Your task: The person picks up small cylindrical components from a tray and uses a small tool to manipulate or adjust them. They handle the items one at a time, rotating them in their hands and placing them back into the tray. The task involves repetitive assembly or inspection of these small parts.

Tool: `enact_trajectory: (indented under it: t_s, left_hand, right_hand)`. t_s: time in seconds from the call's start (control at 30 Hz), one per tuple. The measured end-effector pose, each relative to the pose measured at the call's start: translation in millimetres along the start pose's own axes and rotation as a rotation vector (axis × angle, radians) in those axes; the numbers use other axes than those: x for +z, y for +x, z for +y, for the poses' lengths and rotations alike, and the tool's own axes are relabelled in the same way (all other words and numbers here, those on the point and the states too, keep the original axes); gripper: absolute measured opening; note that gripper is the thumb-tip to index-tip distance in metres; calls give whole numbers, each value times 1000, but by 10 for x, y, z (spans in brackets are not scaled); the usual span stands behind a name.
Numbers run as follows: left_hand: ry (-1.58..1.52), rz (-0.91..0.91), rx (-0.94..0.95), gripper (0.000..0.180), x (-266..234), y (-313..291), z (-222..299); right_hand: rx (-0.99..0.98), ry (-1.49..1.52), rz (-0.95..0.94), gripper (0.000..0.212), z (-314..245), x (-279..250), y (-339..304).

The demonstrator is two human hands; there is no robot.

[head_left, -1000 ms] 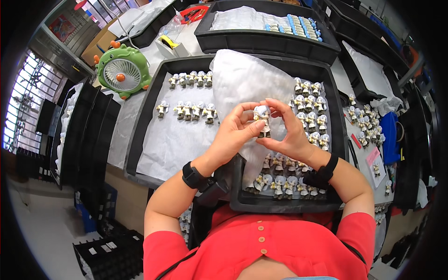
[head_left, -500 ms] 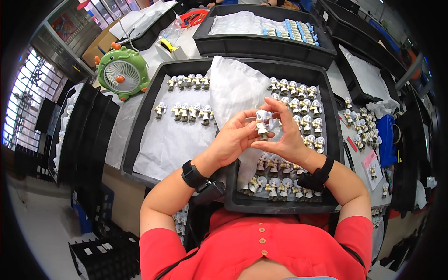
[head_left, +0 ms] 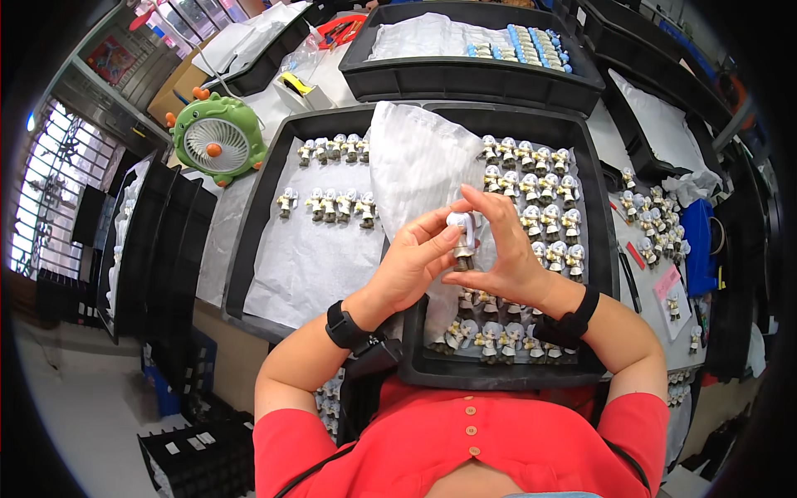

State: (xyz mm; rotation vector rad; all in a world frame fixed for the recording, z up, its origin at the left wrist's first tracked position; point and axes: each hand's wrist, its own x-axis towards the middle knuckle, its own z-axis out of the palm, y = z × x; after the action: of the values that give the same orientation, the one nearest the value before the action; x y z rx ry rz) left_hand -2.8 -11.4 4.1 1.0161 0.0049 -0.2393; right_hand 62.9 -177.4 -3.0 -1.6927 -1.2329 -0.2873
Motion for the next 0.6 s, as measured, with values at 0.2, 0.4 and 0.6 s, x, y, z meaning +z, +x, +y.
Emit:
enact_trajectory:
  t_s: [0.2,0.4,0.6]
  left_hand:
    - [-166,-153,28,46,49,29,28]
    - [-183,-185,30,44,45,37,29]
    - [-156,-171,43,44,7,33,15]
  right_hand:
    - [92,76,-9,101,-37,-38,0]
    - [143,108,-13,102,-61,-44,-2]
    - [188,147,-14,101,-41,-28,-27]
